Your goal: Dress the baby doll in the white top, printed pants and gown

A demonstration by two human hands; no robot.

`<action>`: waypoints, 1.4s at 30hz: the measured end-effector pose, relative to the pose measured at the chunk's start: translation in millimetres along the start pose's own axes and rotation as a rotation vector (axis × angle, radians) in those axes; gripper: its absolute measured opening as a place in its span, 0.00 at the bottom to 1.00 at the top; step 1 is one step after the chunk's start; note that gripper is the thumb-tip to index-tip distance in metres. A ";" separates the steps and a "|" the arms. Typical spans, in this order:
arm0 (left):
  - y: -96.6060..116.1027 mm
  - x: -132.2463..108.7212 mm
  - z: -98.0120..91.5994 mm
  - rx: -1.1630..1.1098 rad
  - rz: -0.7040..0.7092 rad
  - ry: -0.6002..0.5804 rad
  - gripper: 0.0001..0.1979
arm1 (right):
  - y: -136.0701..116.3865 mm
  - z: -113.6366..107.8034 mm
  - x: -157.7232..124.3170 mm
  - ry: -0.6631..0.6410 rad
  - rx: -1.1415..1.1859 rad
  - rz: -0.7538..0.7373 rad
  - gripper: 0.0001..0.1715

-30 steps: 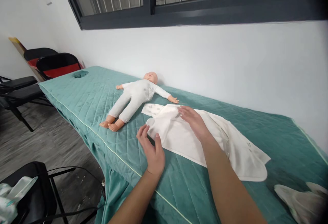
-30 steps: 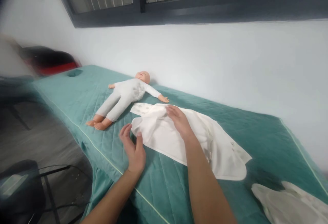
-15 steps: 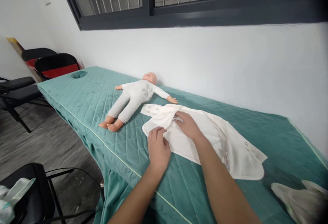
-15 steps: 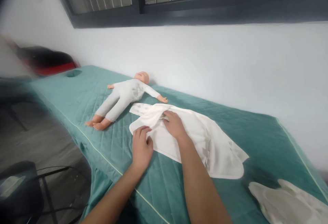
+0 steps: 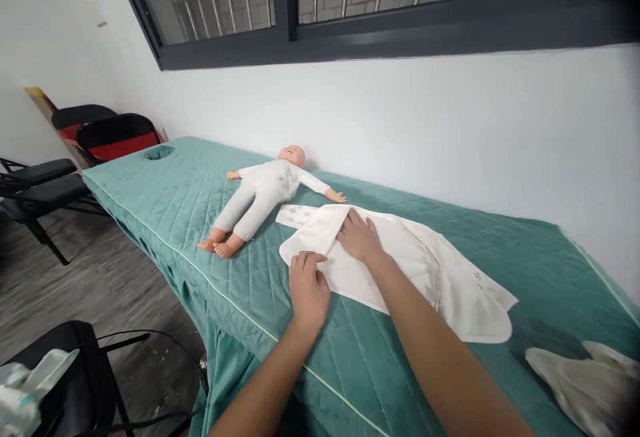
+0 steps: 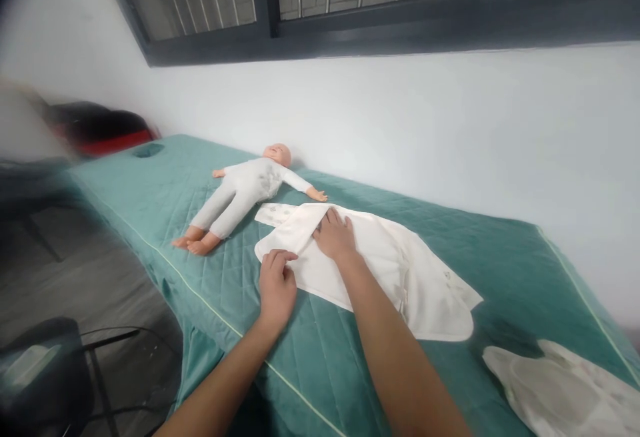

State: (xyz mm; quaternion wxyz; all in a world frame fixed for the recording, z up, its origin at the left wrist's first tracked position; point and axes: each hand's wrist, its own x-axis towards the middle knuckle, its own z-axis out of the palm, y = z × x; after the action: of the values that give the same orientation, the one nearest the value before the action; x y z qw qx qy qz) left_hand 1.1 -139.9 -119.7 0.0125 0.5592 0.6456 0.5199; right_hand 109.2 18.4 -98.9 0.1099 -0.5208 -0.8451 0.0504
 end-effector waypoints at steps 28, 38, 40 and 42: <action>0.7 0.3 -0.2 -0.041 -0.055 -0.015 0.21 | -4.1 -4.2 25.4 0.009 0.110 -0.347 0.24; 1.6 0.2 0.0 -0.036 -0.067 -0.029 0.20 | -6.8 0.6 29.0 -0.007 0.008 -0.329 0.30; 2.8 0.6 -0.5 -0.035 -0.080 -0.039 0.20 | -6.6 1.1 30.1 -0.006 -0.004 -0.346 0.31; 3.3 0.9 -1.0 -0.037 -0.092 -0.047 0.20 | -6.3 1.3 30.9 -0.007 -0.015 -0.354 0.31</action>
State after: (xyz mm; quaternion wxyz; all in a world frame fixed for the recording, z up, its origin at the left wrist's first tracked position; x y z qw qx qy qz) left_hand 2.5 -140.5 -116.5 0.0618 0.5408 0.6604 0.5174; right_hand 90.0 43.1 -94.8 0.1101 -0.3646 -0.9243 0.0256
